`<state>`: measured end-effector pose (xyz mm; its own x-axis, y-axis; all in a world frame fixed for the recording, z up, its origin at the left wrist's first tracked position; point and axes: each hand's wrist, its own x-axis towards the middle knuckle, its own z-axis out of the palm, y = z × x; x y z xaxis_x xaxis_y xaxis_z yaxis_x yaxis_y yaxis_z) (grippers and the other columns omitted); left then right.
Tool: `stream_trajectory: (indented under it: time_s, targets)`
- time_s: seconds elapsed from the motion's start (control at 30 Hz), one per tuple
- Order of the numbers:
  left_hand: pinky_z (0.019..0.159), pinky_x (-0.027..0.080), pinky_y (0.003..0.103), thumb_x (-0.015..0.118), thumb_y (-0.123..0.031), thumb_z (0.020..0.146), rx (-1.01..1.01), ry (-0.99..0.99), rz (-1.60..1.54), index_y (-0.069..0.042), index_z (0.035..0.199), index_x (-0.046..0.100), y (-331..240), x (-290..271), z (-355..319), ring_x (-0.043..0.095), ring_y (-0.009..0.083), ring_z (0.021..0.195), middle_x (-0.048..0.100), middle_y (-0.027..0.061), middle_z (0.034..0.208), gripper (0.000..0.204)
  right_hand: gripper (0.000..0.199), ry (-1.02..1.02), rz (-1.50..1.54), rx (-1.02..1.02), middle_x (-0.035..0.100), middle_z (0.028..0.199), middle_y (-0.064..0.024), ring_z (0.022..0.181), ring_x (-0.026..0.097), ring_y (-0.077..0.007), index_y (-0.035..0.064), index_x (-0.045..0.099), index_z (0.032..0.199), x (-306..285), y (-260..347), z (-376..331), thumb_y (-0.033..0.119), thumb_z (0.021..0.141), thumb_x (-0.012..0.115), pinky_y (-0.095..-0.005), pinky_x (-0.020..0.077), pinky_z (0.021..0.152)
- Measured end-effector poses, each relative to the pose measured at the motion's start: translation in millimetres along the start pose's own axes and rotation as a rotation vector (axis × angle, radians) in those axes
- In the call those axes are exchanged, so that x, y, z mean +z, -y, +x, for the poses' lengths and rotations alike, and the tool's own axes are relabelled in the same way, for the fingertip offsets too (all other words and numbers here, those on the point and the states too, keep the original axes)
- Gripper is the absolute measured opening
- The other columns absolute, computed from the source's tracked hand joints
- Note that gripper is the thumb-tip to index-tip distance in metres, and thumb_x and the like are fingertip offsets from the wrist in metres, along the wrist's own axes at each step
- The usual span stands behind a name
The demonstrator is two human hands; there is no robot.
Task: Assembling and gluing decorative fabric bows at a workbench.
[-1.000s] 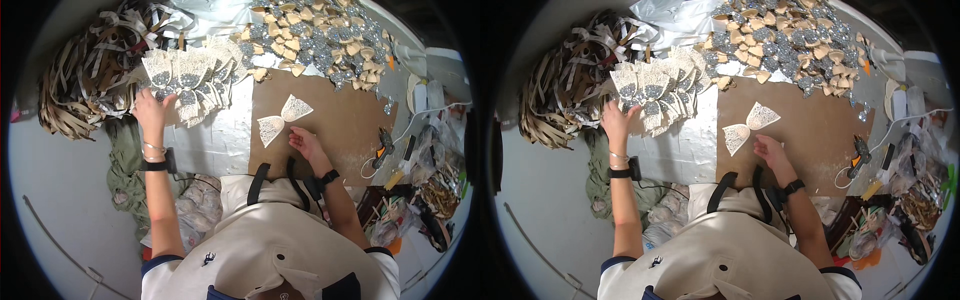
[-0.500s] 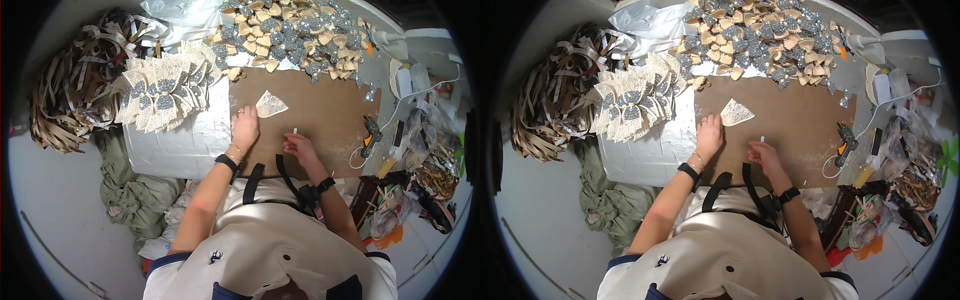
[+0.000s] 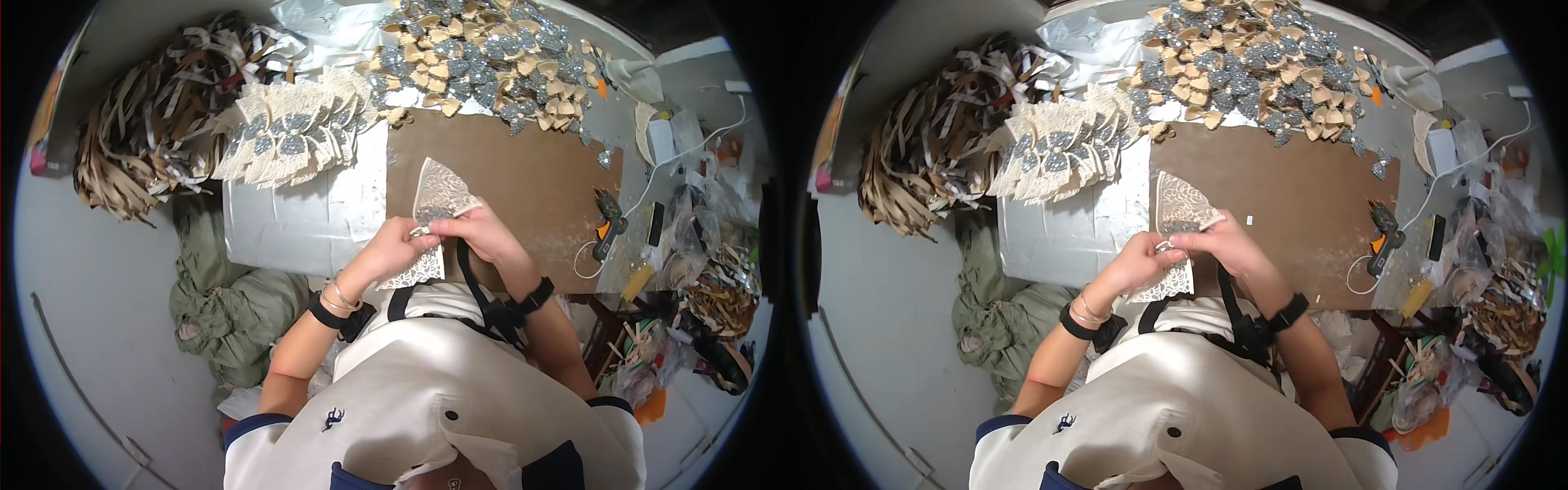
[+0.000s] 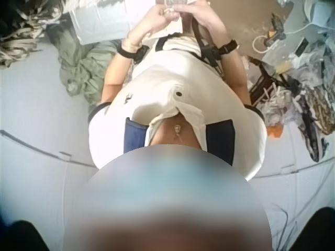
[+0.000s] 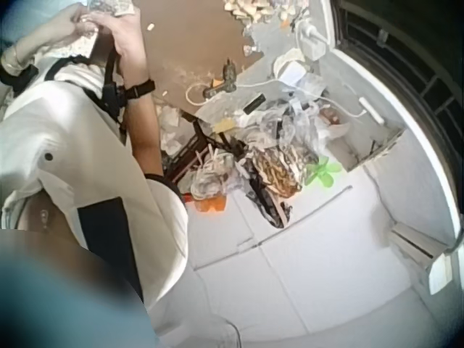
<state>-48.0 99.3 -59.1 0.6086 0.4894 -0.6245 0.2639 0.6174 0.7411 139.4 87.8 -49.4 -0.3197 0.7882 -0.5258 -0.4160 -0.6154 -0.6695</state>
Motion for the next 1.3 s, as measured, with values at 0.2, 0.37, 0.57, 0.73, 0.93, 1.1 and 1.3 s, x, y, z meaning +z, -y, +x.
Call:
stream_trajectory:
  time_s: [0.2, 0.37, 0.57, 0.73, 0.93, 1.1, 1.3]
  targets:
    - [0.054, 0.038, 0.024, 0.067, -0.018, 0.091, 0.088, -0.156, 0.253, -0.002, 0.097, 0.072, -7.1, 40.2, -56.9, 0.043, 0.0033, 0.061, 0.057, -0.0045, 0.067, 0.018, 0.035, -0.137, 0.008, -0.107, 0.069, 0.097, -0.009, 0.083, 0.066, -0.0173, -0.0006, 0.065, 0.108, 32.1, -3.1, -40.9, -0.006, 0.074, 0.073, -0.0299, 0.0544, 0.073]
    - [0.055, 0.039, 0.023, 0.067, -0.019, 0.091, 0.052, -0.1, 0.306, -0.003, 0.1, 0.072, 6.7, 48.8, -91.0, 0.043, 0.003, 0.063, 0.058, -0.0053, 0.07, 0.019, 0.033, -0.063, 0.106, -0.009, 0.068, 0.097, -0.0094, 0.084, 0.066, -0.0184, -0.0005, 0.064, 0.108, 42.2, -26.5, -59.3, -0.008, 0.076, 0.071, -0.0316, 0.0552, 0.069]
    - [0.049, 0.034, 0.025, 0.067, -0.026, 0.091, 0.04, -0.023, 0.327, -0.002, 0.091, 0.071, 32.5, 50.1, -115.8, 0.038, 0.0028, 0.057, 0.05, -0.0081, 0.062, 0.024, 0.03, -0.056, 0.157, 0.16, 0.066, 0.094, -0.0094, 0.078, 0.066, -0.0196, -0.0018, 0.06, 0.111, 38.2, -70.4, -65.9, -0.006, 0.082, 0.068, -0.0337, 0.0561, 0.062]
    - [0.05, 0.041, 0.031, 0.073, -0.044, 0.083, 0.005, -0.103, 0.696, -0.001, 0.08, 0.071, 32.1, 20.7, -121.2, 0.046, 0.0105, 0.049, 0.055, 0.0036, 0.054, 0.043, 0.023, -0.187, 0.313, 0.238, 0.066, 0.09, -0.0105, 0.073, 0.066, -0.0183, -0.0022, 0.059, 0.107, 42.5, -96.1, -56.3, 0.006, 0.087, 0.067, -0.0292, 0.0553, 0.063]
    - [0.051, 0.042, 0.038, 0.073, -0.044, 0.079, 0.205, -0.375, 0.787, -0.005, 0.086, 0.075, -19.6, -93.3, -89.7, 0.051, 0.0153, 0.05, 0.057, 0.0099, 0.053, 0.04, 0.033, -0.363, 0.157, -0.04, 0.067, 0.092, -0.0119, 0.08, 0.064, -0.014, -0.0006, 0.054, 0.121, 35.4, -73.6, -86.2, 0.02, 0.096, 0.058, -0.0265, 0.0536, 0.075]
    - [0.056, 0.044, 0.041, 0.067, -0.05, 0.083, 0.2, -0.702, 1.099, 0.003, 0.075, 0.065, -50.5, -260.5, -19.2, 0.057, 0.0205, 0.059, 0.064, 0.0146, 0.065, 0.053, 0.024, -0.611, 0.169, -0.077, 0.067, 0.092, -0.0105, 0.079, 0.063, -0.0142, 0.0021, 0.061, 0.115, 11.5, -95.3, -147.5, 0.016, 0.096, 0.056, -0.0253, 0.0523, 0.074]
    - [0.088, 0.046, 0.045, 0.067, -0.033, 0.085, 0.339, -0.976, 1.349, 0.0, 0.111, 0.061, -16.0, -307.4, 24.6, 0.057, 0.0402, 0.104, 0.062, 0.0237, 0.109, 0.043, 0.026, -0.847, 0.446, -0.144, 0.067, 0.098, -0.013, 0.087, 0.066, -0.0188, 0.0025, 0.06, 0.117, -28.8, -157.9, -247.3, 0.014, 0.094, 0.054, -0.031, 0.0546, 0.081]
